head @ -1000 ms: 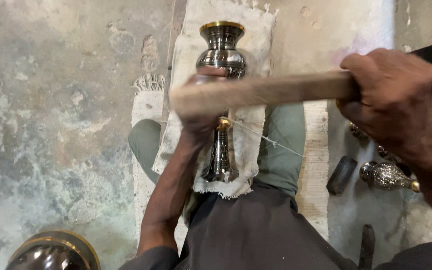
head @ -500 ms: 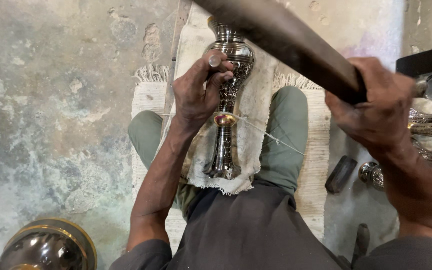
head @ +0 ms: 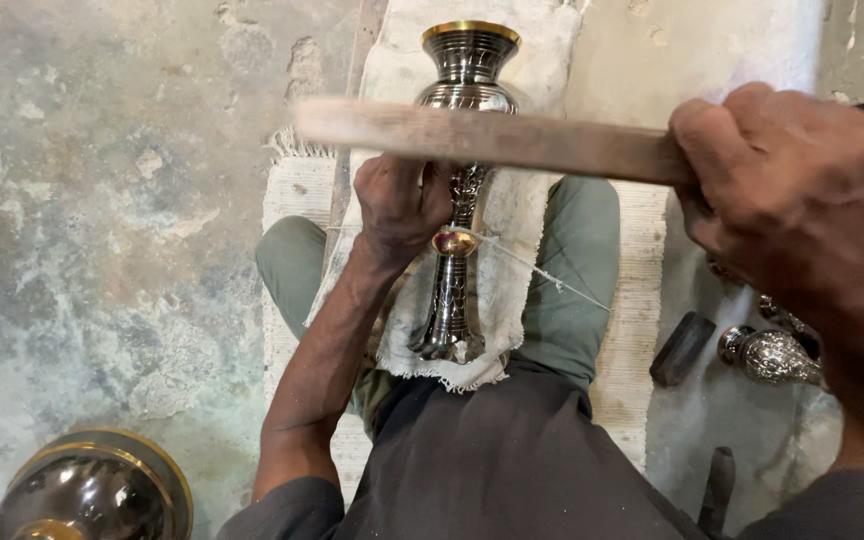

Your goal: The person sits on the floor with an ornate metal vase held on a cloth on their lap and engraves decorative patterns into its surface. They hold a small chisel against the vase with one hand and strike it repeatedly with a wooden mallet in the other, repositioning the chisel to work across the patterned body, with several finished engraved vases beside them.

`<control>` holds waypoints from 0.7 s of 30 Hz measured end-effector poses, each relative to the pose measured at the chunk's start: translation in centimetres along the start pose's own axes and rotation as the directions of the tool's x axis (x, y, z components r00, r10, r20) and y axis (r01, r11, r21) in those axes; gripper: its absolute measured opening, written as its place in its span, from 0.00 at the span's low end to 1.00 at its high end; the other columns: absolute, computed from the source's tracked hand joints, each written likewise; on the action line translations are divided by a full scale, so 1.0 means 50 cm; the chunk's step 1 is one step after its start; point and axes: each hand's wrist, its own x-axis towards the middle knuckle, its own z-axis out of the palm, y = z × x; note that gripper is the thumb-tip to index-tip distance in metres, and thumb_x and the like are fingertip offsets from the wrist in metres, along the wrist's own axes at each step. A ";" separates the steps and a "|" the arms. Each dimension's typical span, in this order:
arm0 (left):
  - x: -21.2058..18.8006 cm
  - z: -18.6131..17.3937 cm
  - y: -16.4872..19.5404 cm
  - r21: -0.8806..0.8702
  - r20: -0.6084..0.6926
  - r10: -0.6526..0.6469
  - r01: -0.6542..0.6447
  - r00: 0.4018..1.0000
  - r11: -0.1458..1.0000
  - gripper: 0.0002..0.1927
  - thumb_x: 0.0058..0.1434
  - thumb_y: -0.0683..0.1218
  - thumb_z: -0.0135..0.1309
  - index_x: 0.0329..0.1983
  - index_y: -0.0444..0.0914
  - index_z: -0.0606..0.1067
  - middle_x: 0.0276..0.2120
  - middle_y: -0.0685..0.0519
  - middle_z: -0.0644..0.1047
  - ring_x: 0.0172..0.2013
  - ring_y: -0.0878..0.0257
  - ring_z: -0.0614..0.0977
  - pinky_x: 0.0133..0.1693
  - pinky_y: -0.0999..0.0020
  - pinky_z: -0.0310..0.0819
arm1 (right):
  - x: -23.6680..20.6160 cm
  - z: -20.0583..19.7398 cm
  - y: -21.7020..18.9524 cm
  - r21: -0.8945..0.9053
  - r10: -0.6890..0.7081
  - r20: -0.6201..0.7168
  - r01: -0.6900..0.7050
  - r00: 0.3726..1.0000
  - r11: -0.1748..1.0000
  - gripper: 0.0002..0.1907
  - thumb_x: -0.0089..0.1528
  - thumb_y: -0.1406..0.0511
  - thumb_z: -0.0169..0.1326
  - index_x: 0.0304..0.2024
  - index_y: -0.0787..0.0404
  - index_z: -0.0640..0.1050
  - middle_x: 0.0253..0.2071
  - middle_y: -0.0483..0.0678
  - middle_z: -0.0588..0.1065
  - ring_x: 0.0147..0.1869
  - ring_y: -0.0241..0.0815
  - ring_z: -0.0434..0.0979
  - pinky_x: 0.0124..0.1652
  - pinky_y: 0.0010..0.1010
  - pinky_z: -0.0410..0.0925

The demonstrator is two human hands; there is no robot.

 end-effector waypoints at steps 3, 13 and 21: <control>-0.002 -0.001 -0.001 -0.016 -0.017 0.034 -0.034 0.999 0.999 0.14 0.58 0.32 0.54 0.47 0.35 0.75 0.32 0.48 0.79 0.29 0.55 0.81 0.34 0.58 0.77 | 0.013 -0.015 -0.007 0.091 0.001 -0.002 -0.001 1.000 0.996 0.12 0.68 0.63 0.59 0.45 0.64 0.73 0.26 0.47 0.71 0.23 0.35 0.68 0.24 0.26 0.63; 0.005 0.004 -0.015 0.021 -0.043 0.063 -0.062 0.997 0.998 0.14 0.61 0.32 0.55 0.50 0.35 0.73 0.36 0.45 0.80 0.36 0.53 0.84 0.39 0.57 0.79 | 0.050 -0.043 -0.013 -0.026 0.011 0.163 -0.006 0.987 1.000 0.13 0.70 0.61 0.55 0.53 0.60 0.74 0.25 0.46 0.73 0.23 0.34 0.70 0.21 0.25 0.64; 0.012 0.002 -0.023 -0.008 0.024 -0.004 0.004 1.000 1.000 0.18 0.62 0.31 0.55 0.56 0.32 0.72 0.34 0.50 0.79 0.30 0.60 0.81 0.33 0.60 0.78 | 0.038 -0.023 0.010 -0.136 -0.011 0.123 0.028 0.992 0.990 0.20 0.67 0.58 0.56 0.59 0.57 0.74 0.20 0.42 0.69 0.17 0.33 0.63 0.17 0.27 0.58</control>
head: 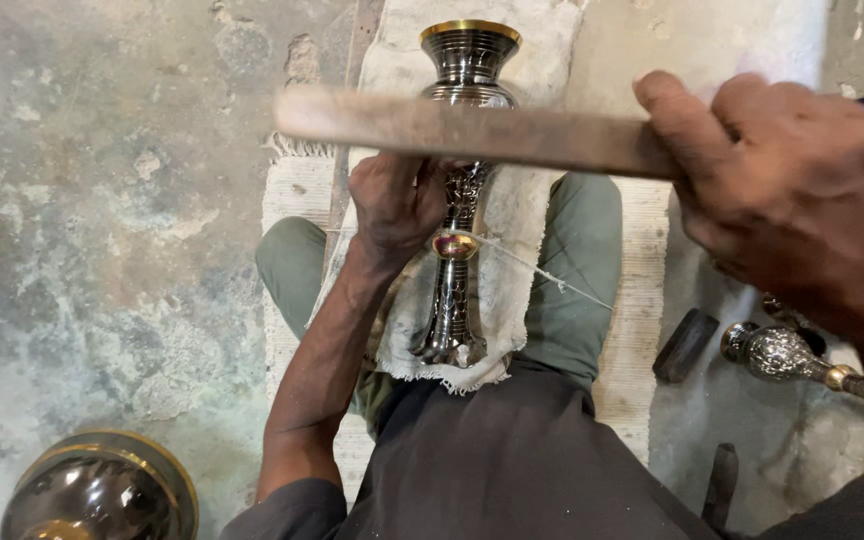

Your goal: The person sits on the floor with an ornate metal vase held on a cloth on their lap and engraves decorative patterns into its surface. They hold a small chisel against the vase with one hand and strike it repeatedly with a wooden mallet in the other, repositioning the chisel to work across the patterned body, with several finished engraved vases beside them.

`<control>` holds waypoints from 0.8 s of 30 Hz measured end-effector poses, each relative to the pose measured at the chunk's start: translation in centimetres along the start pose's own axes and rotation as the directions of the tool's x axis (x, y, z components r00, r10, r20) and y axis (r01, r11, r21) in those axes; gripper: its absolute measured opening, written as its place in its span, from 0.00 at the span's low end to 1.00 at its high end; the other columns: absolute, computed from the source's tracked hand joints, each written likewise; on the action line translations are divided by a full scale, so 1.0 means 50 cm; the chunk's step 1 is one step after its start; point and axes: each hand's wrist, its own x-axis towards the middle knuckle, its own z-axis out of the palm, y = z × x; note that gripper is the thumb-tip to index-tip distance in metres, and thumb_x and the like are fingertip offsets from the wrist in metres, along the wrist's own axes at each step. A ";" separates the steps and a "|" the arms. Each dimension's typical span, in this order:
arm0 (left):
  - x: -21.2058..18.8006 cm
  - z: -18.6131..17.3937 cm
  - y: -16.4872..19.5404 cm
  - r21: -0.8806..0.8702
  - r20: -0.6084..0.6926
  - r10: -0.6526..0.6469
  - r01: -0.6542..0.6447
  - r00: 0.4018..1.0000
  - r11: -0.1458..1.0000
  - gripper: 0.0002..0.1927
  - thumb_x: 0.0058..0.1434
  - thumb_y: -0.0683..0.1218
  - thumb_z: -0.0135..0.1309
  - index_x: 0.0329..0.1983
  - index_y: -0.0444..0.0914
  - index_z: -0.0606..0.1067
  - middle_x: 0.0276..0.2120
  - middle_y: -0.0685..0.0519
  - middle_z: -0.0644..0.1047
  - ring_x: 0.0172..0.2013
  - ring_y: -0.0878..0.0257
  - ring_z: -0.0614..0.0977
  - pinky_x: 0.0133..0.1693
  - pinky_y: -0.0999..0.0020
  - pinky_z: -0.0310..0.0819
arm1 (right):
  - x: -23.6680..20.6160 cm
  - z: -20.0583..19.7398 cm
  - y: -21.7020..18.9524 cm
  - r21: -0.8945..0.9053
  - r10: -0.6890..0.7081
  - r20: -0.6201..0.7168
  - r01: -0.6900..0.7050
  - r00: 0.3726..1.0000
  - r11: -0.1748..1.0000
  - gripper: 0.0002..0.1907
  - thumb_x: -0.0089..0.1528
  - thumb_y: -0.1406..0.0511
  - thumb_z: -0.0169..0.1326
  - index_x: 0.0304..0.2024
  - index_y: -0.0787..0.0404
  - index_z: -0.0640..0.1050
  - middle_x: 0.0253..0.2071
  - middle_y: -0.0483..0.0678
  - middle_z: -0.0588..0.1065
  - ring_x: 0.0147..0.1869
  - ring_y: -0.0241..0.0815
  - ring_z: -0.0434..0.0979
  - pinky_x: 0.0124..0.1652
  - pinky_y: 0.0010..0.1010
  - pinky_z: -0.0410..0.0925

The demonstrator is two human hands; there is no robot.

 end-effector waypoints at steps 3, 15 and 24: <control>0.001 -0.005 0.000 0.040 -0.014 0.053 -0.052 0.999 0.998 0.15 0.62 0.33 0.56 0.52 0.36 0.72 0.34 0.49 0.79 0.32 0.57 0.81 0.35 0.58 0.77 | 0.016 -0.009 0.000 0.128 -0.007 -0.113 0.022 0.994 0.992 0.21 0.67 0.63 0.57 0.61 0.62 0.74 0.22 0.44 0.69 0.19 0.36 0.63 0.18 0.30 0.58; 0.004 -0.002 -0.015 0.002 0.001 0.046 -0.046 0.999 0.999 0.16 0.60 0.30 0.54 0.49 0.35 0.75 0.26 0.53 0.77 0.24 0.63 0.77 0.30 0.62 0.75 | 0.014 -0.020 0.011 0.109 -0.022 -0.095 0.032 0.995 0.994 0.22 0.71 0.62 0.56 0.65 0.60 0.70 0.26 0.48 0.71 0.22 0.37 0.67 0.21 0.28 0.62; 0.013 -0.009 -0.009 -0.072 0.047 0.003 0.001 0.999 0.997 0.22 0.63 0.32 0.60 0.60 0.33 0.71 0.29 0.54 0.78 0.27 0.64 0.80 0.31 0.64 0.78 | 0.045 -0.045 0.006 0.102 -0.009 -0.037 0.012 0.999 0.995 0.23 0.72 0.60 0.54 0.68 0.61 0.71 0.24 0.46 0.71 0.21 0.35 0.65 0.20 0.26 0.61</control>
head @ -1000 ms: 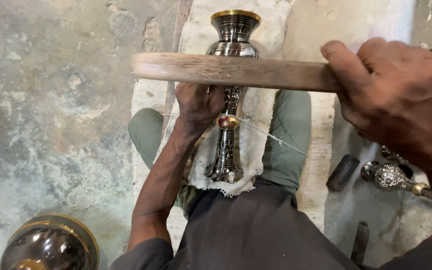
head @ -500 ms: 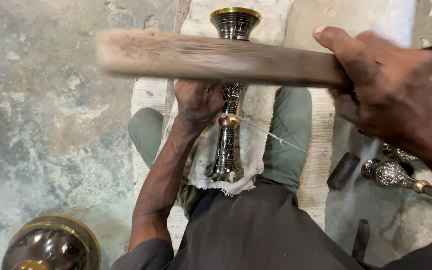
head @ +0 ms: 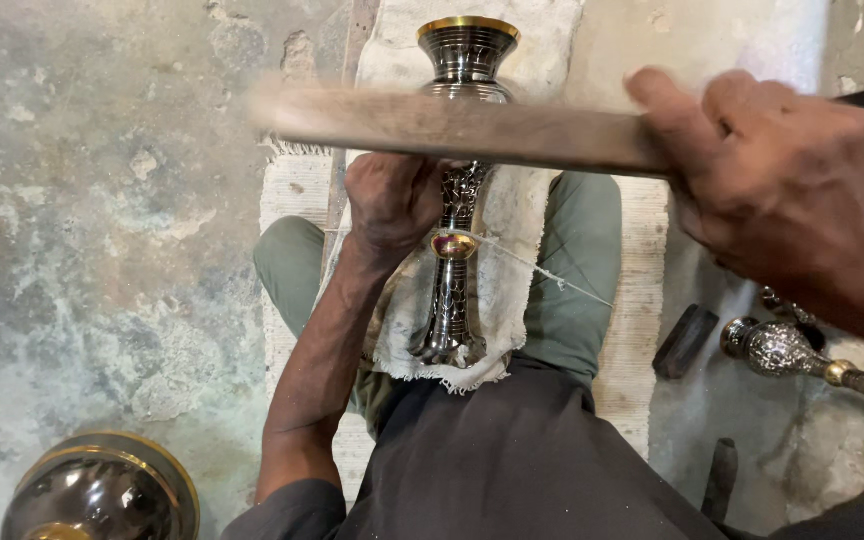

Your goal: The person sits on the floor with an ornate metal vase held on a cloth on their lap and engraves decorative patterns into its surface. They hold a small chisel against the vase with one hand and strike it repeatedly with a wooden mallet in the other, repositioning the chisel to work across the patterned body, with several finished engraved vases beside them.

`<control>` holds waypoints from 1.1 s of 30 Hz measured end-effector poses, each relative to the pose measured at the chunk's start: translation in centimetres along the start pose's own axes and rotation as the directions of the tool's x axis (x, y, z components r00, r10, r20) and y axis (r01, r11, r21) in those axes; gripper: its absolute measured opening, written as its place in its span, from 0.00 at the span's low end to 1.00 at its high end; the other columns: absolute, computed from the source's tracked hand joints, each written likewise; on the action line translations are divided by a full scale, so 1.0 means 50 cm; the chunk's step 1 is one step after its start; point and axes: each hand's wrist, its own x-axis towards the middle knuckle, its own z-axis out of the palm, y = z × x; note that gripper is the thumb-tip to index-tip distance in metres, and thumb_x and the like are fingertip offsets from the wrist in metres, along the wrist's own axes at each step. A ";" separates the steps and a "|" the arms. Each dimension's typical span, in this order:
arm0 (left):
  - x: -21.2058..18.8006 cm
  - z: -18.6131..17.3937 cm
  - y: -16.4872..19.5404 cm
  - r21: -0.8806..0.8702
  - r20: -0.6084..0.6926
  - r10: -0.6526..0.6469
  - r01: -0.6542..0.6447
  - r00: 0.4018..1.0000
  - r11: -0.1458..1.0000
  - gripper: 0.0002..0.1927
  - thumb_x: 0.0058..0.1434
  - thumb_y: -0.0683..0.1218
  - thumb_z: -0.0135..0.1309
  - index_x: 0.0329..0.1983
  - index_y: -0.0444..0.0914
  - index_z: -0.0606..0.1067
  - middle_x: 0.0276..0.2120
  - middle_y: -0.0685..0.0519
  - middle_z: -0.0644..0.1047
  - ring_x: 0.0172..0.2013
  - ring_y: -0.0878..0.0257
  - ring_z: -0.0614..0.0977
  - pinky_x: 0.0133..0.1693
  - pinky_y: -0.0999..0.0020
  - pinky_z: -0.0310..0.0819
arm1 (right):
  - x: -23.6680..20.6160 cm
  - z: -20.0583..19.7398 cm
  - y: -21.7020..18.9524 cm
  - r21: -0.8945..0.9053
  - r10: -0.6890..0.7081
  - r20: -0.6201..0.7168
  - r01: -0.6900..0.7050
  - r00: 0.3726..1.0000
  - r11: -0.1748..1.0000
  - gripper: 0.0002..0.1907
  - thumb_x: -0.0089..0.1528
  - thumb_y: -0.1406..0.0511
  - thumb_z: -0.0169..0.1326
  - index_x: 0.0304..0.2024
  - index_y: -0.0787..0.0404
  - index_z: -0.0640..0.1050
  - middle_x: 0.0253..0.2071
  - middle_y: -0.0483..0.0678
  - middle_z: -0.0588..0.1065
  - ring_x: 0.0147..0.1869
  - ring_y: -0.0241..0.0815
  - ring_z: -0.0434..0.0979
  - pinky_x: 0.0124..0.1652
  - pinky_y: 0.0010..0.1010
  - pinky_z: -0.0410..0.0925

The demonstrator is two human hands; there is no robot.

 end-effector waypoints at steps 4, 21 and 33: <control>0.004 -0.002 0.004 0.118 -0.068 0.105 -0.097 0.992 0.988 0.21 0.62 0.33 0.59 0.54 0.46 0.74 0.32 0.51 0.79 0.31 0.58 0.81 0.33 0.62 0.77 | 0.000 -0.003 0.000 -0.002 -0.009 -0.010 0.009 1.000 1.000 0.21 0.73 0.59 0.53 0.64 0.62 0.72 0.24 0.45 0.71 0.20 0.33 0.64 0.21 0.26 0.59; 0.001 -0.004 0.028 0.003 -0.036 0.048 -0.048 0.998 0.999 0.15 0.60 0.29 0.52 0.49 0.35 0.73 0.35 0.47 0.81 0.34 0.58 0.83 0.39 0.61 0.82 | -0.064 0.009 -0.008 -0.036 0.065 0.039 -0.063 0.997 0.997 0.19 0.67 0.62 0.57 0.59 0.60 0.75 0.22 0.45 0.71 0.19 0.35 0.66 0.17 0.27 0.59; 0.065 -0.027 0.113 -0.279 0.023 -0.118 0.120 0.993 0.953 0.12 0.69 0.33 0.58 0.54 0.31 0.74 0.44 0.46 0.82 0.46 0.61 0.87 0.48 0.68 0.88 | -0.112 0.042 -0.015 0.301 0.256 -0.137 -0.206 0.957 0.931 0.20 0.66 0.70 0.59 0.59 0.66 0.73 0.37 0.55 0.79 0.26 0.40 0.74 0.24 0.31 0.68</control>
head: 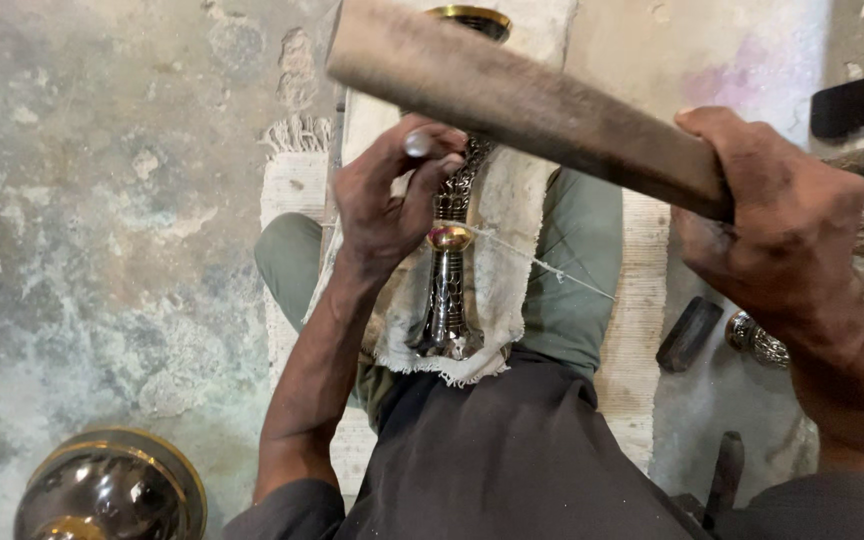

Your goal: The person sits on the floor with an ornate metal vase held on a cloth on their lap and engraves decorative patterns into its surface. They hold a small chisel against the vase with one hand and strike it repeatedly with a wooden mallet in the other, repositioning the chisel to work across the patterned body, with several finished engraved vases beside them.

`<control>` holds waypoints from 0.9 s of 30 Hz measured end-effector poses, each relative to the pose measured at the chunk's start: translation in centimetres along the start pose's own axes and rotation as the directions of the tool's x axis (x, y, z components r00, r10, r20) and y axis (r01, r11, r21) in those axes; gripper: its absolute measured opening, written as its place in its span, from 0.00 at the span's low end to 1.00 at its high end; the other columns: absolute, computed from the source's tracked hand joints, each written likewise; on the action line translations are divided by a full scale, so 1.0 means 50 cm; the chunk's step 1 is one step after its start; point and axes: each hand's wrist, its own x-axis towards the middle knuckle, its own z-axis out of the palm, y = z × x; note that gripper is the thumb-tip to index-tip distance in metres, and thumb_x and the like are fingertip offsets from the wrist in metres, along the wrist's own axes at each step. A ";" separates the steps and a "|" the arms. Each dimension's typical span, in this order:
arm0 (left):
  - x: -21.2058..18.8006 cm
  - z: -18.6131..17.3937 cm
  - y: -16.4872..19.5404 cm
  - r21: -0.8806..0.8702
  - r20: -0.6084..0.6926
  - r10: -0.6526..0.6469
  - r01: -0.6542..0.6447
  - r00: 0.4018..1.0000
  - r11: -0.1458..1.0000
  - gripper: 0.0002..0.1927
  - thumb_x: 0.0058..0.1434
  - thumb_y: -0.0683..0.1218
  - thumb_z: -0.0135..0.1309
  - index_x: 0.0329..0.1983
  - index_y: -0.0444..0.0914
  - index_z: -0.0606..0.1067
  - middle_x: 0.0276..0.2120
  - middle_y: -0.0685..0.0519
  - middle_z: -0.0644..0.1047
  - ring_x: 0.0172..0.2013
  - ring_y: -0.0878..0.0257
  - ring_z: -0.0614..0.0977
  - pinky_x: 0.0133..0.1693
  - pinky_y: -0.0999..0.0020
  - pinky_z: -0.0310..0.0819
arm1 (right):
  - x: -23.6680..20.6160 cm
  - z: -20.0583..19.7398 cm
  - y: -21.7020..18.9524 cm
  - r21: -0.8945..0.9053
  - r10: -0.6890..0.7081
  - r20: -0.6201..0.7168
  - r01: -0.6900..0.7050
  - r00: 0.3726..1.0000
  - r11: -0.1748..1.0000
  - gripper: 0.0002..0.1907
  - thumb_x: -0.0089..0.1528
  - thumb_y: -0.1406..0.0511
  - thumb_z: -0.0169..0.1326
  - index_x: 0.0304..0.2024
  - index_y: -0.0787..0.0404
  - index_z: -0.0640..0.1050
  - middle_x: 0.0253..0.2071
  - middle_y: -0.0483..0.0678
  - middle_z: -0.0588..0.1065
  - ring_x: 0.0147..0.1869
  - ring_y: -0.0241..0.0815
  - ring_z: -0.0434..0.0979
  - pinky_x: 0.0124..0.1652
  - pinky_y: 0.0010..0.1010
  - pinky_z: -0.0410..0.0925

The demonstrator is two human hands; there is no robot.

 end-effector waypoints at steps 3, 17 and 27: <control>0.015 0.000 -0.007 -0.051 0.038 -0.004 0.006 0.999 0.999 0.14 0.70 0.32 0.57 0.57 0.32 0.73 0.48 0.44 0.81 0.46 0.60 0.87 0.45 0.70 0.88 | 0.003 -0.003 0.004 0.028 -0.018 -0.033 0.019 0.999 0.999 0.23 0.66 0.70 0.61 0.62 0.64 0.71 0.44 0.55 0.80 0.33 0.43 0.78 0.32 0.32 0.72; -0.011 0.001 -0.063 0.094 0.068 0.048 -0.054 0.997 0.994 0.16 0.70 0.38 0.60 0.58 0.38 0.72 0.44 0.49 0.82 0.41 0.63 0.87 0.41 0.69 0.87 | 0.077 -0.005 -0.009 0.031 -0.116 0.103 0.114 0.988 0.993 0.22 0.63 0.73 0.64 0.58 0.63 0.73 0.32 0.53 0.76 0.29 0.43 0.75 0.28 0.33 0.70; -0.020 -0.013 -0.081 0.253 0.104 0.057 -0.082 0.993 0.964 0.08 0.69 0.42 0.61 0.48 0.35 0.76 0.32 0.52 0.82 0.29 0.65 0.83 0.32 0.67 0.80 | 0.094 -0.011 -0.020 -0.286 -0.118 0.231 0.184 0.966 0.940 0.25 0.60 0.67 0.66 0.59 0.63 0.74 0.26 0.50 0.77 0.24 0.40 0.75 0.24 0.30 0.70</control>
